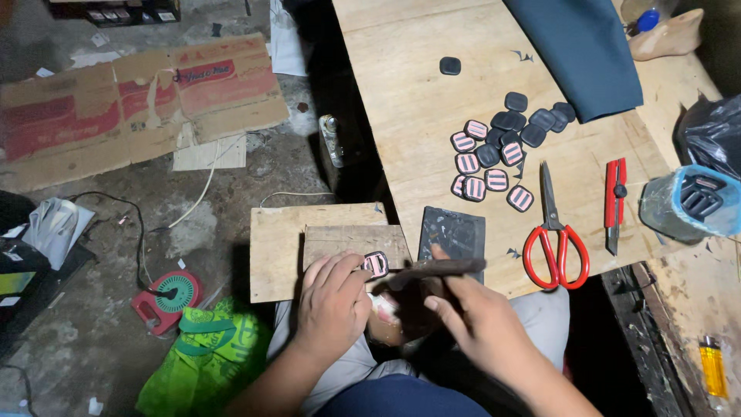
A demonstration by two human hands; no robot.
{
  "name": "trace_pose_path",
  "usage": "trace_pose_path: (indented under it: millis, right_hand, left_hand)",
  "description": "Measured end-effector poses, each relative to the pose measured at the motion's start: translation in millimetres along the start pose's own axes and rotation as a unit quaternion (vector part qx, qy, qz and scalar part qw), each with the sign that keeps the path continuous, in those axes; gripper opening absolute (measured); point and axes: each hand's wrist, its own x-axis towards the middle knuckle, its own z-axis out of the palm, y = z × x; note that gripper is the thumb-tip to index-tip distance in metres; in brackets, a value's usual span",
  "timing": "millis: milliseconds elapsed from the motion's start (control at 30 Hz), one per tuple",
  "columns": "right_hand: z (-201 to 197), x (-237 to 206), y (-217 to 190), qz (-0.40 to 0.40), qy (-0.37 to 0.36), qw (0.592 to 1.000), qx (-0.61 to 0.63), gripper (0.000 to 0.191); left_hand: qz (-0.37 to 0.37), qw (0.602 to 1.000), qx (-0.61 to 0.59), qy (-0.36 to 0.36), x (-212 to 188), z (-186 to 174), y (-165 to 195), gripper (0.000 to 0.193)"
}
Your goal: The person repeatedly picks up small black rubber pieces, places them on a wooden block, and uses a hammer to shape them. They then trim the edges with scissors and place the finished pieces on the table.
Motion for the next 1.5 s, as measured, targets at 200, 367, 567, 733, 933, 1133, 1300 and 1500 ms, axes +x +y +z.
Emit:
trace_pose_path:
  millis: [200,367,567,733,933,1133,1300,1500]
  right_hand:
    - [34,10,-11,-0.042,0.011,0.994,-0.104,0.066]
    - [50,15,-13,-0.066,0.038,0.987,-0.144,0.070]
    - [64,26,-14,-0.048,0.075,0.987,-0.131,0.066]
    - [55,24,-14,-0.058,0.056,0.996,-0.046,0.062]
    - [59,24,-16,-0.070,0.044,0.993,-0.088,0.065]
    - [67,21,-16,-0.080,0.018,0.984,-0.161,0.073]
    - [69,27,-16,-0.068,0.103,0.991,-0.044,0.057]
    - [53,31,-17,-0.049,0.067,0.996,-0.034,0.044]
  left_hand:
    - [-0.015,1.000,-0.012,0.008,-1,4,-3,0.021]
    - [-0.019,1.000,-0.004,0.019,-3,10,-9,0.014]
    - [-0.021,1.000,-0.018,0.015,-4,13,-15,0.013]
    - [-0.001,1.000,-0.017,0.013,-7,11,-16,0.014]
    - [-0.003,1.000,-0.016,0.010,-9,14,-18,0.008]
    - [0.011,1.000,0.001,0.010,-12,19,-17,0.016]
    - [0.024,0.999,0.010,0.019,-16,22,-14,0.014]
    - [0.025,0.999,0.017,0.016,-15,16,-8,0.013]
